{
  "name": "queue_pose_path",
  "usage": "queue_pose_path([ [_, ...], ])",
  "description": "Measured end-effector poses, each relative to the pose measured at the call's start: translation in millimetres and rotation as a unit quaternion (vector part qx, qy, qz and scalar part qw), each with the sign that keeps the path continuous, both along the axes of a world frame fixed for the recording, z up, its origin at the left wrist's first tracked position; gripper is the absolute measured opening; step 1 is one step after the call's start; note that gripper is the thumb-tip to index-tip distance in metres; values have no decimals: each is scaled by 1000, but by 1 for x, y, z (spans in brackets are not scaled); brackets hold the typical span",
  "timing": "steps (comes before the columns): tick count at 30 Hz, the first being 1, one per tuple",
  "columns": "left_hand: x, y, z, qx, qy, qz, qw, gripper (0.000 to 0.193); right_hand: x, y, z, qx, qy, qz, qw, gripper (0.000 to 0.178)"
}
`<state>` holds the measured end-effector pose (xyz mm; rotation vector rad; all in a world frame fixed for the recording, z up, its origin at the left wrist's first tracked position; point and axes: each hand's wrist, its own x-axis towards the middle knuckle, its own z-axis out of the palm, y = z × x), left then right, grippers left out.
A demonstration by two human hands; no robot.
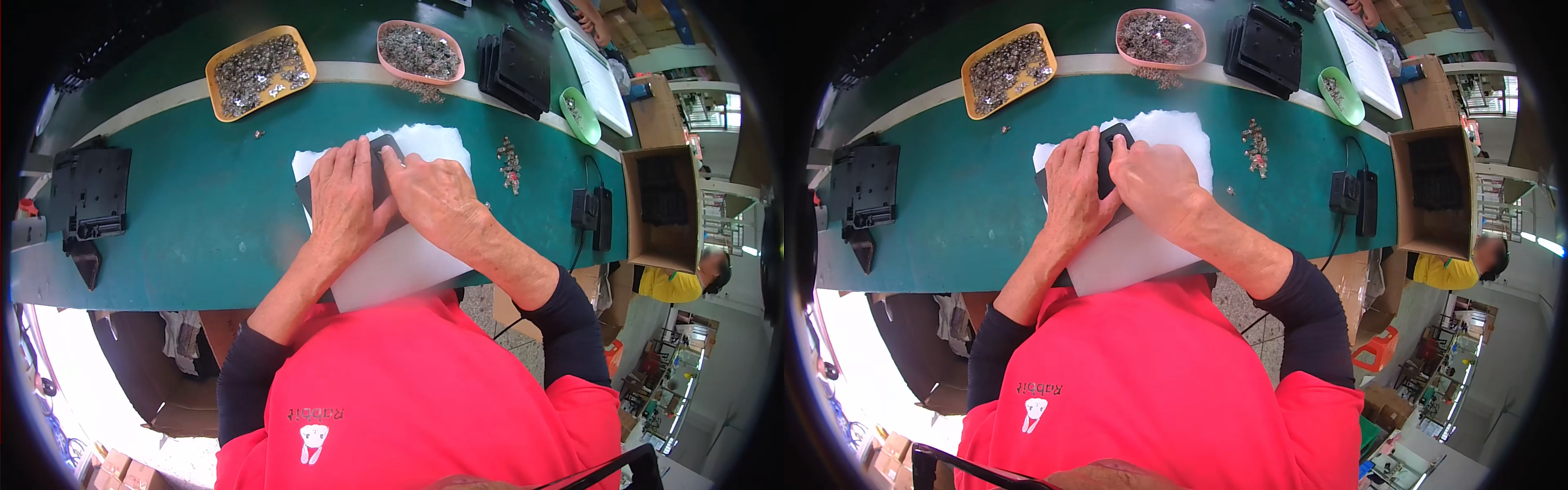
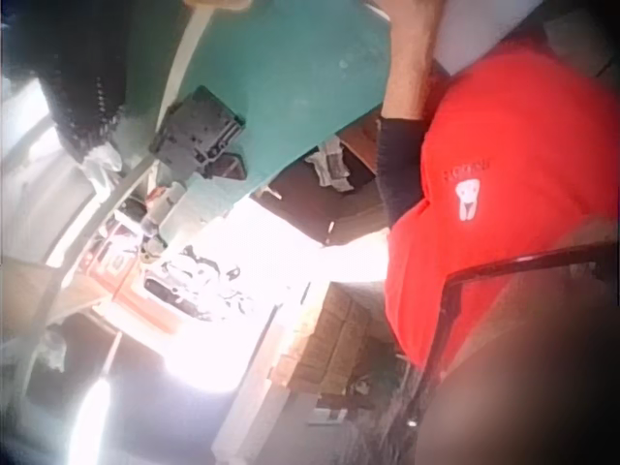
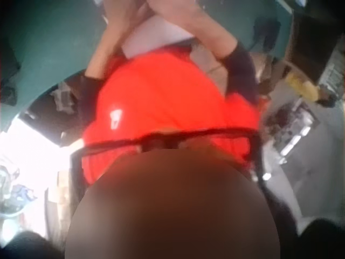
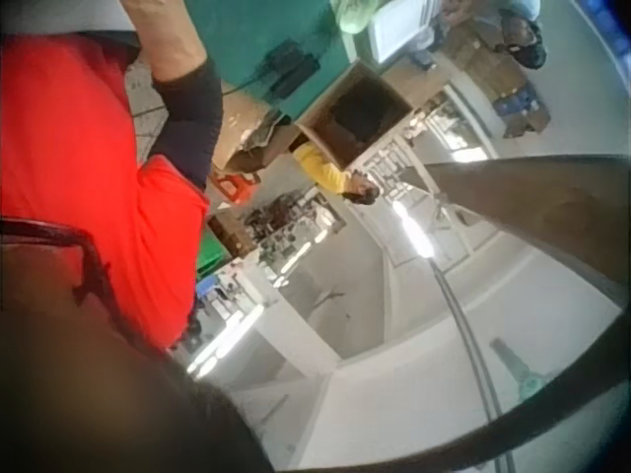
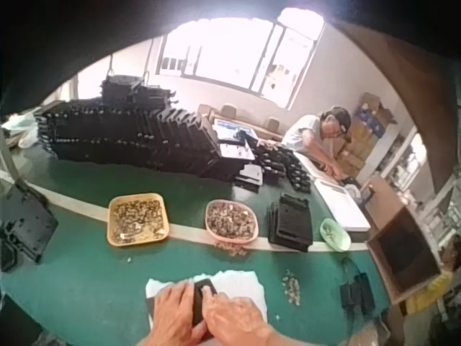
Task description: The person assembles small black electronic devices at a green workbench. They use a yellow-handled screwdriver to tighten screws into the device casing, then place the finished units into a cardboard box. The person also handles trays of screws and other components on the table.
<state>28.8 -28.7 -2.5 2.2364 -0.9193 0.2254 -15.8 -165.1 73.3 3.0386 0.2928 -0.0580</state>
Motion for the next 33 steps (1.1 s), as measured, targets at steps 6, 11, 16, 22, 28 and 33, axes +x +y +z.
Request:
queue_pose_path([
  [6, -2, -2, 0, 1, 1, 0, 1000, 77, 13, 6, 24, 37, 56, 61, 996, 24],
  [11, 2, -1, -4, -13, -18, 1, 1000, 77, 22, 7, 23, -3, 47, 79, 996, 7],
  [16, 2, -2, 3, 13, -6, 13, 1000, 80, 26, -11, 27, 27, 29, 45, 998, 11],
  [22, 4, -1, 1, 30, -16, 27, 999, 81, -1, -43, -3, 174, 55, -97, 978, 26],
  [28, 9, 2, 9, 42, -13, 11, 999, 71, -29, -47, -37, 338, -5, -147, 929, 28],
  [33, 19, 2, 10, 30, 13, 12, 999, 58, -31, -46, -44, 368, -32, -158, 916, 27],
])
